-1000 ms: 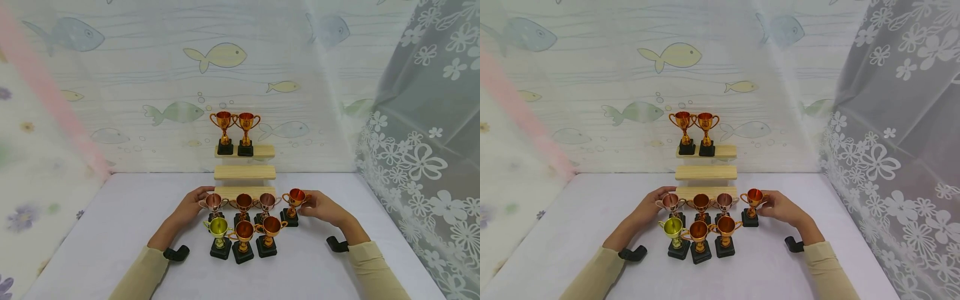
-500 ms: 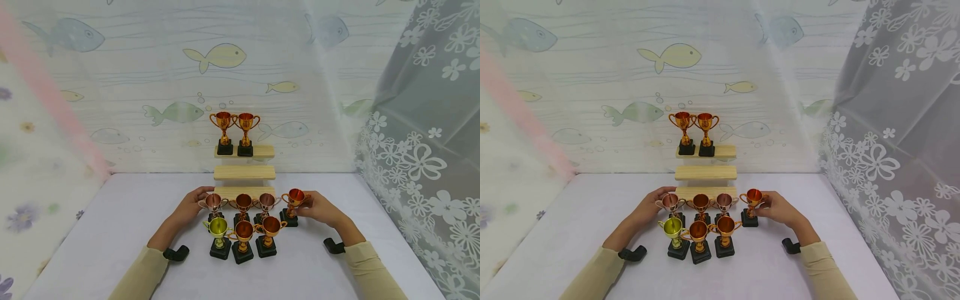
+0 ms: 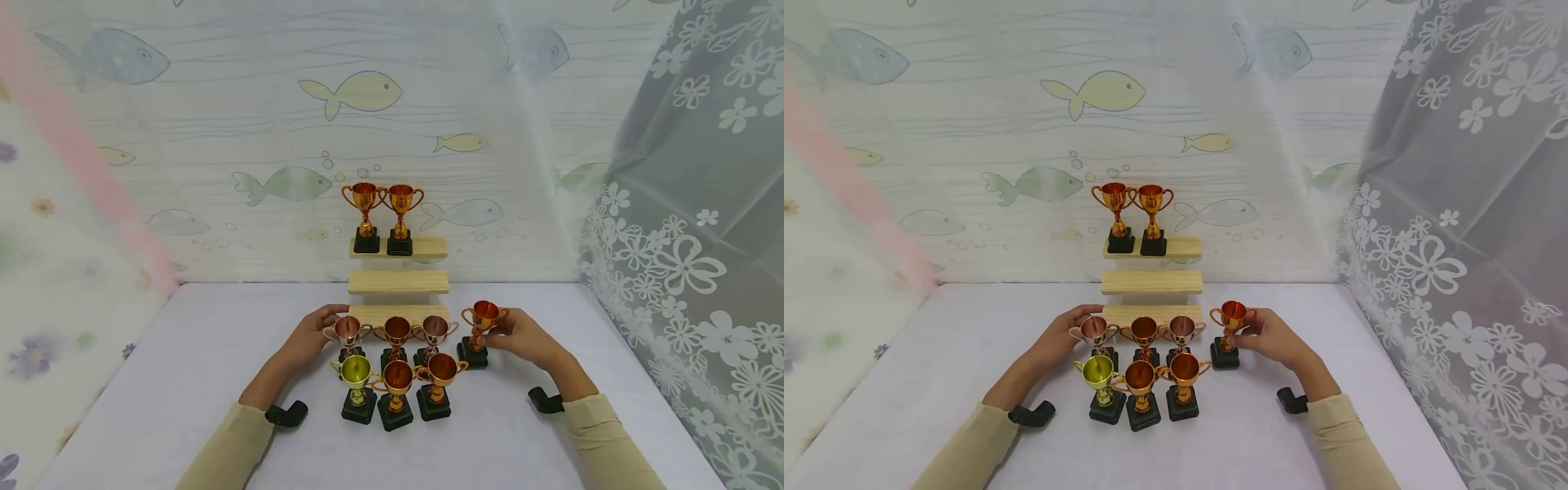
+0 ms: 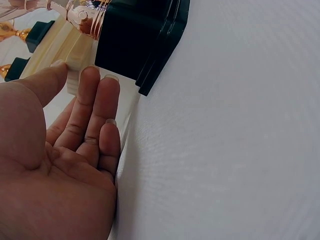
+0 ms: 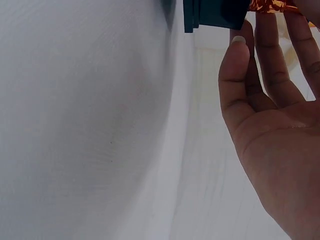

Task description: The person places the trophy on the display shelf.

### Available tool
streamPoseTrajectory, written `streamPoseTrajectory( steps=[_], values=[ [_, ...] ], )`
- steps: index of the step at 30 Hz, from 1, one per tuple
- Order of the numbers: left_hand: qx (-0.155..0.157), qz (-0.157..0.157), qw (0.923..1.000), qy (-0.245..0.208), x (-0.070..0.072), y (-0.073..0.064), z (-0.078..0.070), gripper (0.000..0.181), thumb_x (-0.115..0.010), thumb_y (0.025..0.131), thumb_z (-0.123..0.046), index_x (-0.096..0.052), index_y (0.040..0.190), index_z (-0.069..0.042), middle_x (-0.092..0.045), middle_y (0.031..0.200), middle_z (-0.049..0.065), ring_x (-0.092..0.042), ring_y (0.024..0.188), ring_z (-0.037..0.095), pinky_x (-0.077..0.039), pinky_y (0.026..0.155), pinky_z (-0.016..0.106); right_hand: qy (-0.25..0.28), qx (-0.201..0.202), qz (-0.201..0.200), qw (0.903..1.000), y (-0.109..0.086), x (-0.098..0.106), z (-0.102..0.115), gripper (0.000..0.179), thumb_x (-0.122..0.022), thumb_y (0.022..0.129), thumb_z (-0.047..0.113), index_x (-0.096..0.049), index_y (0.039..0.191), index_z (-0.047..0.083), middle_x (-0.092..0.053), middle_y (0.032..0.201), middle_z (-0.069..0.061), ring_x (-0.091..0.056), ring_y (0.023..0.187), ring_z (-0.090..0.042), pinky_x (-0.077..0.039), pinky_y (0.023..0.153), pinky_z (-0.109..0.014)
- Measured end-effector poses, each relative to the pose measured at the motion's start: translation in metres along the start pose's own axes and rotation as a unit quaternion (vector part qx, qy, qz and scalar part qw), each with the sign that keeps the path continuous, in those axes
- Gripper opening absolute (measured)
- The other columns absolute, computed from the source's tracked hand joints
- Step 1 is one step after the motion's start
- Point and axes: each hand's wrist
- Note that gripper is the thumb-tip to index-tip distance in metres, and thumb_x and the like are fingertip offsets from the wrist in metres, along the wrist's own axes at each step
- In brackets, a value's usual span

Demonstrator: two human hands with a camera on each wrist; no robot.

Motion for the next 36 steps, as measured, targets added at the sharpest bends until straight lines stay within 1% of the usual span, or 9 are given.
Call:
streamPoseTrajectory(
  steps=[4,8,13,15,22,26,30,34,36],
  values=[
    [0.003,0.002,1.0,0.001,0.0,-0.001,-0.002,0.055,-0.059,0.097,0.002,-0.055,0.152,-0.006,-0.072,0.107,0.01,-0.059,0.1,0.021,-0.04,0.091,0.037,0.007,0.0,-0.014,0.9999,0.001,0.002,0.003,0.029,-0.074,0.095,0.002,-0.069,0.12,-0.01,-0.076,0.111,-0.015,-0.073,0.104,-0.022,-0.058,0.09,-0.029],
    [-0.001,0.002,1.0,-0.01,0.001,-0.002,-0.005,0.054,-0.058,0.099,0.002,-0.054,0.152,-0.005,-0.073,0.108,0.01,-0.061,0.098,0.019,-0.042,0.088,0.034,0.015,0.009,-0.031,0.9994,0.003,0.005,0.009,0.028,-0.073,0.095,0.001,-0.068,0.121,-0.01,-0.076,0.11,-0.014,-0.073,0.104,-0.018,-0.058,0.09,-0.029],
    [-0.006,0.008,0.9999,-0.01,0.001,-0.002,-0.006,0.058,-0.057,0.094,0.004,-0.053,0.152,-0.003,-0.072,0.109,0.01,-0.062,0.098,0.016,-0.041,0.088,0.032,0.021,0.021,-0.052,0.9982,0.006,0.008,0.018,0.029,-0.072,0.096,0.001,-0.067,0.122,-0.01,-0.075,0.111,-0.016,-0.073,0.104,-0.016,-0.058,0.09,-0.029],
    [-0.003,0.007,0.9999,-0.01,0.0,-0.002,-0.005,0.059,-0.057,0.093,0.005,-0.053,0.152,-0.003,-0.073,0.109,0.01,-0.063,0.098,0.016,-0.041,0.089,0.032,0.022,0.024,-0.057,0.9979,0.007,0.009,0.021,0.031,-0.072,0.096,0.002,-0.066,0.124,-0.011,-0.075,0.113,-0.017,-0.072,0.104,-0.015,-0.058,0.091,-0.028],
    [-0.001,0.003,1.0,-0.007,0.0,-0.003,-0.005,0.051,-0.06,0.101,-0.001,-0.055,0.151,-0.006,-0.071,0.108,0.01,-0.057,0.094,0.02,-0.04,0.083,0.032,0.02,0.028,-0.081,0.9961,0.014,0.013,0.033,0.033,-0.072,0.098,0.004,-0.065,0.127,-0.01,-0.074,0.116,-0.021,-0.072,0.105,-0.014,-0.056,0.093,-0.027],
    [0.002,0.004,1.0,-0.008,0.0,-0.003,-0.006,0.052,-0.058,0.1,0.001,-0.054,0.152,-0.006,-0.071,0.108,0.01,-0.057,0.094,0.021,-0.041,0.083,0.032,0.003,0.038,-0.095,0.9948,0.023,0.014,0.044,0.031,-0.072,0.098,0.004,-0.067,0.126,-0.008,-0.073,0.118,-0.024,-0.071,0.109,-0.014,-0.055,0.095,-0.026],
    [0.005,0.002,0.9999,-0.008,0.0,-0.004,-0.006,0.051,-0.057,0.1,0.001,-0.055,0.151,-0.006,-0.072,0.108,0.01,-0.058,0.097,0.021,-0.041,0.086,0.034,-0.014,0.042,-0.114,0.9925,0.034,0.017,0.057,0.029,-0.074,0.098,0.007,-0.07,0.124,-0.006,-0.074,0.119,-0.021,-0.069,0.111,-0.012,-0.054,0.095,-0.024],
    [0.003,0.002,1.0,-0.009,0.0,-0.003,-0.006,0.053,-0.058,0.098,0.002,-0.055,0.151,-0.006,-0.072,0.108,0.01,-0.058,0.098,0.022,-0.04,0.088,0.036,-0.015,0.056,-0.13,0.9898,0.046,0.02,0.071,0.032,-0.074,0.098,0.008,-0.069,0.128,-0.006,-0.075,0.118,-0.017,-0.069,0.111,-0.01,-0.055,0.093,-0.023],
    [0.0,0.005,0.9999,-0.013,0.0,-0.003,-0.006,0.057,-0.057,0.095,0.004,-0.055,0.151,-0.006,-0.072,0.108,0.01,-0.06,0.099,0.021,-0.04,0.089,0.035,-0.015,0.068,-0.136,0.9882,0.052,0.022,0.076,0.035,-0.073,0.099,0.007,-0.067,0.13,-0.008,-0.075,0.118,-0.016,-0.07,0.109,-0.01,-0.056,0.092,-0.023]
  ],
)
Point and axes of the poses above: each hand's wrist, its own y-axis towards the middle knuckle, its own x-axis out of the back of the hand, z = x × y
